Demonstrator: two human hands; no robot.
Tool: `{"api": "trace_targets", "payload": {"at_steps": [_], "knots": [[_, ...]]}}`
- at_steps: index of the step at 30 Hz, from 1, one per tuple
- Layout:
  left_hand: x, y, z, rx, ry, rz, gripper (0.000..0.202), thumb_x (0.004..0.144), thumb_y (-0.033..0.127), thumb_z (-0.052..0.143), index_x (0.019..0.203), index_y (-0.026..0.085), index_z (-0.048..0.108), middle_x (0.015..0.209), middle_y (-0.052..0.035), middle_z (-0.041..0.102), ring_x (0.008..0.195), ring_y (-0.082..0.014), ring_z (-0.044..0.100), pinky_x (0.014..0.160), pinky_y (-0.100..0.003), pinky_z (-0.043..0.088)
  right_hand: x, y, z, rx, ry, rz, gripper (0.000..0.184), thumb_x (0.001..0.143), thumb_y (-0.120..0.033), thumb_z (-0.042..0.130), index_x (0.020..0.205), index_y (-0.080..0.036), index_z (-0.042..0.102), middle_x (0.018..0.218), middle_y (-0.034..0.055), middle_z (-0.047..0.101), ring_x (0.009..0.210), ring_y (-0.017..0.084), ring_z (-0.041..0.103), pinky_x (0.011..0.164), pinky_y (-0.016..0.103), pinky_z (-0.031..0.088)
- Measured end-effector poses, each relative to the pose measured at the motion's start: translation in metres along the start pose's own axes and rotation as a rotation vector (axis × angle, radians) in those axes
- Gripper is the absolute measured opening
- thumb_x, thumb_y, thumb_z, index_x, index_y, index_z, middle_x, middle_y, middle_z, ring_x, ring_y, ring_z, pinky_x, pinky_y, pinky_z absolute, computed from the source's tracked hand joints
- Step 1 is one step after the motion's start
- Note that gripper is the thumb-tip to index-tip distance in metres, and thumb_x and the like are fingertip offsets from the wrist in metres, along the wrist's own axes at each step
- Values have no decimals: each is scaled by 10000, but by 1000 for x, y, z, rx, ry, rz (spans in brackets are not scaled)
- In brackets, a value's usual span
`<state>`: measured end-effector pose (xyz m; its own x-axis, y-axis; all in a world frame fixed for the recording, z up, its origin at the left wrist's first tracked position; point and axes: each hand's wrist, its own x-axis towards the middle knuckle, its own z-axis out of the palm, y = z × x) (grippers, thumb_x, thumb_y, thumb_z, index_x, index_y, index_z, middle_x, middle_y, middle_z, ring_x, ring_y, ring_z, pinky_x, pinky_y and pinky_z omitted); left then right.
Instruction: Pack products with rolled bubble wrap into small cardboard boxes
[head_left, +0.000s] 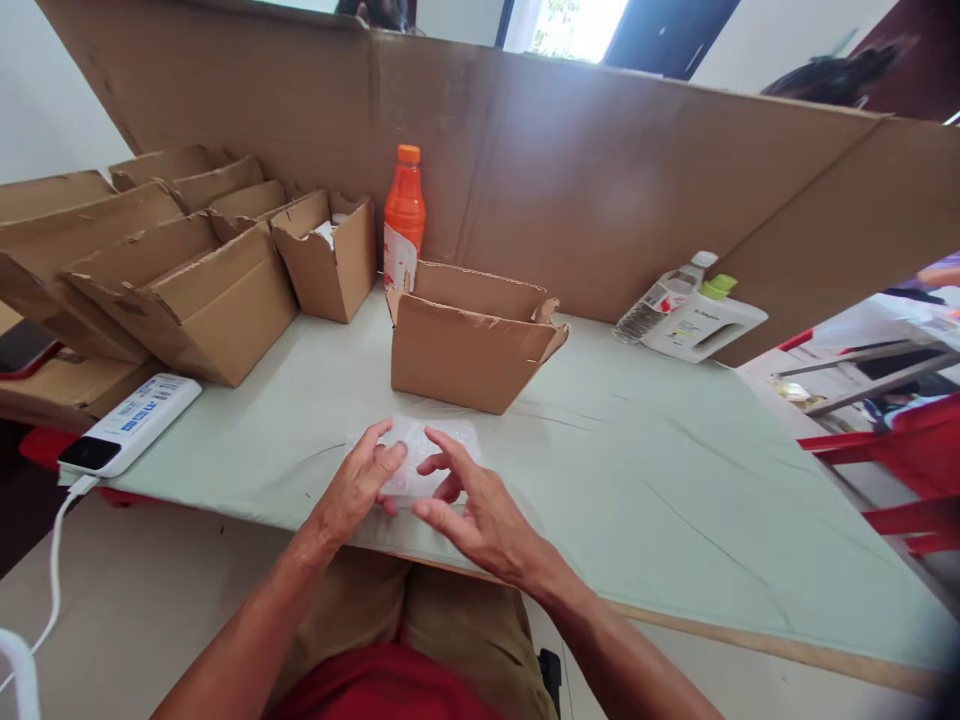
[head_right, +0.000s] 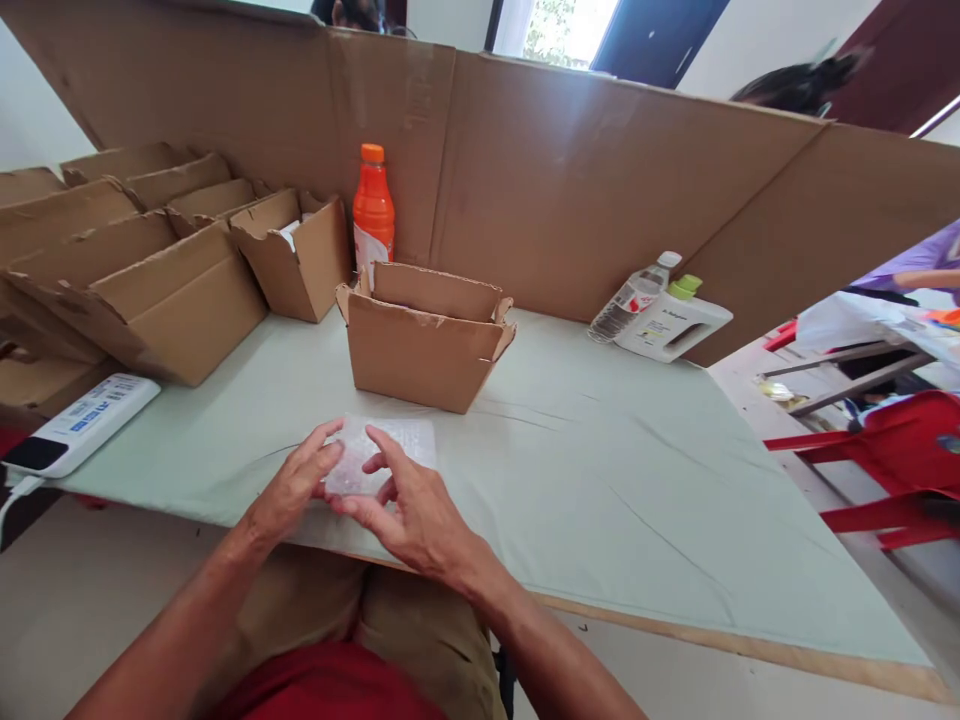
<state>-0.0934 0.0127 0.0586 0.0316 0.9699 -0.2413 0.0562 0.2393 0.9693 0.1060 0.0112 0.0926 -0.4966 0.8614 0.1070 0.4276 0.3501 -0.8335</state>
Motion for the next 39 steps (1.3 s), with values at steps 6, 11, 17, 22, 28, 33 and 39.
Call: {"api": "trace_targets", "payload": {"at_steps": [6, 11, 17, 22, 28, 33, 39], "knots": [[8, -10, -3, 761, 197, 33, 575, 874, 257, 510, 1437, 142, 501, 981, -110, 719, 875, -258, 672, 782, -356, 485, 0, 42, -17, -319, 150, 24, 259, 983, -304, 526, 1165, -207, 682, 1138, 98, 715, 915, 199, 679, 738, 315, 555], [1, -13, -14, 1121, 167, -52, 581, 910, 248, 509, 1485, 171, 465, 1044, -146, 748, 958, -325, 712, 780, -383, 491, 0, 78, -3, -606, 44, -8, 230, 924, -220, 573, 1092, -209, 730, 1169, 120, 708, 1035, 274, 655, 917, 440, 518], [-3, -16, -36, 1104, 408, -28, 617, 934, 431, 531, 1476, 150, 442, 1149, -133, 707, 1048, -314, 685, 784, -373, 505, -1, 85, -24, -591, 244, 88, 278, 980, -361, 521, 1115, -206, 707, 1096, 97, 721, 877, 230, 681, 818, 381, 497], [2, -20, -24, 1145, 283, -37, 569, 920, 297, 521, 1470, 161, 457, 969, -103, 734, 940, -273, 697, 768, -337, 485, 17, 83, -14, -669, 152, 222, 354, 910, -352, 612, 1191, -148, 679, 934, 109, 741, 884, 276, 680, 795, 380, 475], [-1, -33, -13, 601, 360, 150, 625, 833, 345, 561, 1429, 176, 485, 1140, -103, 667, 794, -200, 660, 728, -335, 534, -8, 76, -20, -264, 162, 244, 669, 944, -389, 544, 1549, -174, 355, 821, 4, 708, 587, 159, 613, 624, 296, 482], [-12, -44, -2, 157, 354, 98, 595, 755, 432, 650, 1287, 169, 615, 1221, -115, 658, 965, -225, 655, 837, -336, 527, -30, 71, -24, -84, 47, 276, 710, 906, -360, 595, 1571, -259, 370, 1017, 16, 698, 531, 95, 562, 573, 258, 487], [-19, -36, -5, 181, 247, 16, 291, 741, 413, 616, 860, 192, 762, 666, -6, 638, 578, -163, 549, 574, -279, 452, -20, 69, -25, -57, 33, 153, 337, 945, -277, 518, 1216, -237, 715, 903, 22, 712, 710, 151, 645, 644, 268, 523]]}}
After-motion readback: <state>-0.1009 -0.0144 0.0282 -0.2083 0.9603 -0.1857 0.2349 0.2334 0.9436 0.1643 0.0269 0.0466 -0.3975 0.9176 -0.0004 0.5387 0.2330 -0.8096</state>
